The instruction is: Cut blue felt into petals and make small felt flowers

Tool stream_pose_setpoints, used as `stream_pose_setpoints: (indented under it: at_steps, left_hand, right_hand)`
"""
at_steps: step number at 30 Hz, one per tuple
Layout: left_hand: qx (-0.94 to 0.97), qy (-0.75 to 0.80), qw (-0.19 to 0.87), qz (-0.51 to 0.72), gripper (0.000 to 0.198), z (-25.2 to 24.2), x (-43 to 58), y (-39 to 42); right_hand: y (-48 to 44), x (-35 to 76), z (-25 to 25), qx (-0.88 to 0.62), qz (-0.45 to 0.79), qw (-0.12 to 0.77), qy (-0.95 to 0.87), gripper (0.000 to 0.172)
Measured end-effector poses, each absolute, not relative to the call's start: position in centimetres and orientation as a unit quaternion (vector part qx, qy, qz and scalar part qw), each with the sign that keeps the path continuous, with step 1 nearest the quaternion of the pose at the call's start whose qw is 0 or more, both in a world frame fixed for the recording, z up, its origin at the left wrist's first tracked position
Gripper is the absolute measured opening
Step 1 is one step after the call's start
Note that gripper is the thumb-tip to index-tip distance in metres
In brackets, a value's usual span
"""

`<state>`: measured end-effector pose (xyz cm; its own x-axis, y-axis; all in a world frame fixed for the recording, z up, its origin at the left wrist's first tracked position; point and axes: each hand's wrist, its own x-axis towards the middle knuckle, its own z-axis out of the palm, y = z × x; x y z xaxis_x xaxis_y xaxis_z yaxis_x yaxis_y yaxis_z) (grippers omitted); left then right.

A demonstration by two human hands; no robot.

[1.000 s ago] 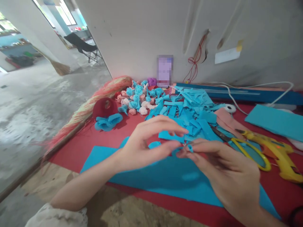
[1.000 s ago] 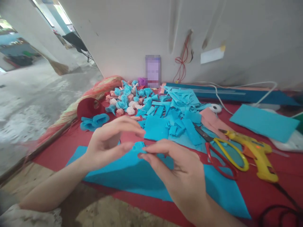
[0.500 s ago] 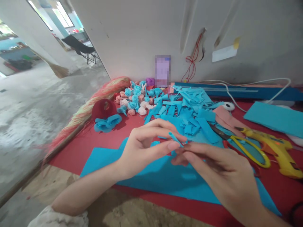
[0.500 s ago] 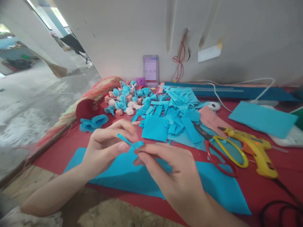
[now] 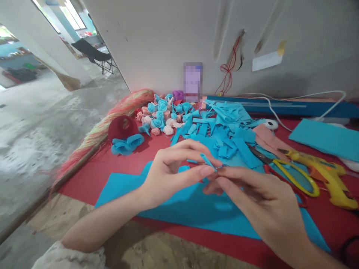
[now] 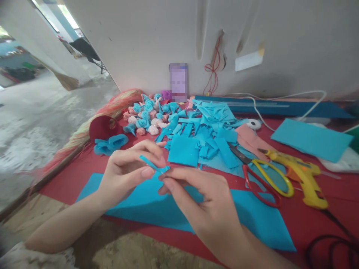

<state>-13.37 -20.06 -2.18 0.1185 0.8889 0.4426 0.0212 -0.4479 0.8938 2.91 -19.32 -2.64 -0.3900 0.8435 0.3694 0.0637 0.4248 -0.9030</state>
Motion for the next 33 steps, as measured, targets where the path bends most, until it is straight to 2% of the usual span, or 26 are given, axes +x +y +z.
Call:
stream_pose_setpoints:
  at_steps: [10,14,17,21,25,28,33]
  left_hand:
    - [0.653,0.367,0.386,0.54,0.005,-2.4,-13.2,-19.8]
    - [0.67,0.395,0.359,0.516,0.005,-2.8,-13.6,-19.0]
    - [0.71,0.422,0.345,0.446,0.016,-3.8,-13.9,-18.0]
    - [0.846,0.382,0.234,0.287,0.019,-6.5,-13.8,-16.9]
    - [0.917,0.347,0.129,0.147,0.024,-9.2,-13.4,-16.6]
    - [0.923,0.346,0.107,0.13,0.025,-10.3,-13.3,-16.6]
    - [0.92,0.346,0.088,0.162,0.018,-10.5,-13.2,-16.6]
  right_hand:
    - [-19.1,3.0,-2.0,-0.323,0.419,0.446,-0.722,0.015]
    - [-19.0,3.9,-1.3,-0.383,0.401,0.49,-0.672,0.012]
    - [-18.4,5.2,-0.9,-0.434,0.408,0.522,-0.611,0.008]
    - [-17.4,7.4,-2.4,-0.446,0.512,0.468,-0.565,0.014]
    - [-17.6,8.5,-6.3,-0.453,0.641,0.389,-0.482,0.024]
    - [-18.2,8.8,-9.2,-0.453,0.688,0.332,-0.459,0.027]
    - [-18.6,9.3,-11.3,-0.448,0.695,0.328,-0.457,0.028]
